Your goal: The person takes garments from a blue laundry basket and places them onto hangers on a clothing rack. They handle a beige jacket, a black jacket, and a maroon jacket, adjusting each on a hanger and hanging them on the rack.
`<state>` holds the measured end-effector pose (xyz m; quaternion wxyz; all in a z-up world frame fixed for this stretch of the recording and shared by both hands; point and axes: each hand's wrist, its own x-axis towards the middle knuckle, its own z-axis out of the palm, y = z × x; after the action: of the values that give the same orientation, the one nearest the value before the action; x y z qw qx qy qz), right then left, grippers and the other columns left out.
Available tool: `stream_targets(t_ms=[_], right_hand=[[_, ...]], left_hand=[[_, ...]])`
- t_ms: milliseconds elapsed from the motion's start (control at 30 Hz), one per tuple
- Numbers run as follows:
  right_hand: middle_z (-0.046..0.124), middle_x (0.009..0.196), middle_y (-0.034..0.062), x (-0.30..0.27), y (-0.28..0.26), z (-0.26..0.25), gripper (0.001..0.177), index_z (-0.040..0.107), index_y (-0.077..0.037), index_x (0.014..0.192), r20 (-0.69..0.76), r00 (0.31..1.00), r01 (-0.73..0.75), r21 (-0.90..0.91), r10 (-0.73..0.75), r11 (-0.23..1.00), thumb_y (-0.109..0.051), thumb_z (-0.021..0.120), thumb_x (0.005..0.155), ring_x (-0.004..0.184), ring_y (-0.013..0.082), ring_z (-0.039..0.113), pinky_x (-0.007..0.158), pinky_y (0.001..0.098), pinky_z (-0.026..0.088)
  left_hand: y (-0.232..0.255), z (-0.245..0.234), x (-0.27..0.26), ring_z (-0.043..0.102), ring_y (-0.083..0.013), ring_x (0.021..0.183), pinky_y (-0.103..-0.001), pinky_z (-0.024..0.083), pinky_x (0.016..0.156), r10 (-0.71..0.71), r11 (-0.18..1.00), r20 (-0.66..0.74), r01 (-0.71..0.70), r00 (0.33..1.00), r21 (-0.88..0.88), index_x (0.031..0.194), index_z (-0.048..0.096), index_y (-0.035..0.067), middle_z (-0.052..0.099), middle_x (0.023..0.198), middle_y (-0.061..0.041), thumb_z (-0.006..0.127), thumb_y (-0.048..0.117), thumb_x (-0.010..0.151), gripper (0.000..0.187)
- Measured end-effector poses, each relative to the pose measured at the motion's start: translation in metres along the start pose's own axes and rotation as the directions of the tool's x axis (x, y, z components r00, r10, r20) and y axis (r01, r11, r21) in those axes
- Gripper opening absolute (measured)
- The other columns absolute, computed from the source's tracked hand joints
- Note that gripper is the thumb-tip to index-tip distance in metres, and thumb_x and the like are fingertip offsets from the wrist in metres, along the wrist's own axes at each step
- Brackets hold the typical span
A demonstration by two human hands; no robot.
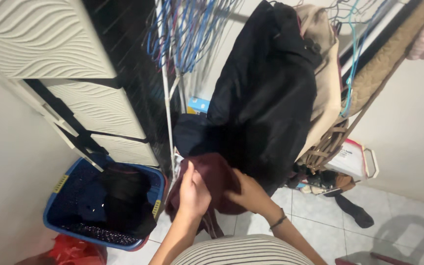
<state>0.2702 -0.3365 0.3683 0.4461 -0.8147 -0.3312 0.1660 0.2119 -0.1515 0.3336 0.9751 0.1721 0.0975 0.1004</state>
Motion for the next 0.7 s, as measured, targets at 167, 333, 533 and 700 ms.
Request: stream_targets(t_ms=[167,333,533,700], right_hand=[[0.072,0.101,0.0081,0.006,0.050,-0.037,0.028,0.069,-0.001,0.117,-0.162,0.976,-0.127,0.131,0.148,0.983,-0.017,0.070,0.094,0.096,0.0175,0.065,0.086,0.0308,0.054],[0.071,0.102,0.0037,0.022,0.002,-0.088,0.022,0.065,0.003,0.112,-0.062,0.996,0.088,0.418,-0.068,0.904,-0.009,0.067,0.093,0.096,0.0101,0.063,0.085,0.0277,0.052],[0.073,0.087,0.0069,0.063,-0.073,-0.120,0.023,0.070,0.002,0.105,0.262,0.900,0.286,0.248,-0.349,0.925,-0.020,0.068,0.098,0.079,0.0101,0.065,0.071,0.0276,0.053],[0.072,0.087,0.0078,0.092,-0.093,-0.134,0.024,0.070,0.001,0.103,0.276,0.877,0.372,0.128,-0.393,0.920,-0.023,0.066,0.100,0.081,0.0116,0.066,0.073,0.0281,0.053]], left_hand=[[0.020,-0.006,0.014,0.046,-0.0304,0.133,-0.046,0.039,0.112,0.352,0.921,0.161,-0.372,0.922,0.115,0.143,0.046,0.013,0.044,0.147,-0.014,0.066,0.042,0.101,0.055],[0.045,-0.010,0.004,0.029,-0.0475,0.148,-0.064,0.024,0.114,0.424,-0.348,0.678,-0.583,0.600,0.734,0.150,0.034,0.010,0.021,0.161,-0.027,0.087,0.047,0.069,0.104],[0.055,-0.001,0.010,0.027,-0.0543,0.144,-0.071,0.024,0.107,0.593,-0.571,0.610,-0.260,0.525,0.779,0.147,0.035,0.007,0.019,0.160,-0.032,0.090,0.032,0.058,0.108],[0.115,0.007,0.017,0.067,-0.0257,0.117,-0.056,0.038,0.107,0.365,-0.524,0.633,-0.411,0.683,0.746,0.125,0.072,0.015,0.075,0.121,-0.006,0.073,0.010,0.078,0.047]])
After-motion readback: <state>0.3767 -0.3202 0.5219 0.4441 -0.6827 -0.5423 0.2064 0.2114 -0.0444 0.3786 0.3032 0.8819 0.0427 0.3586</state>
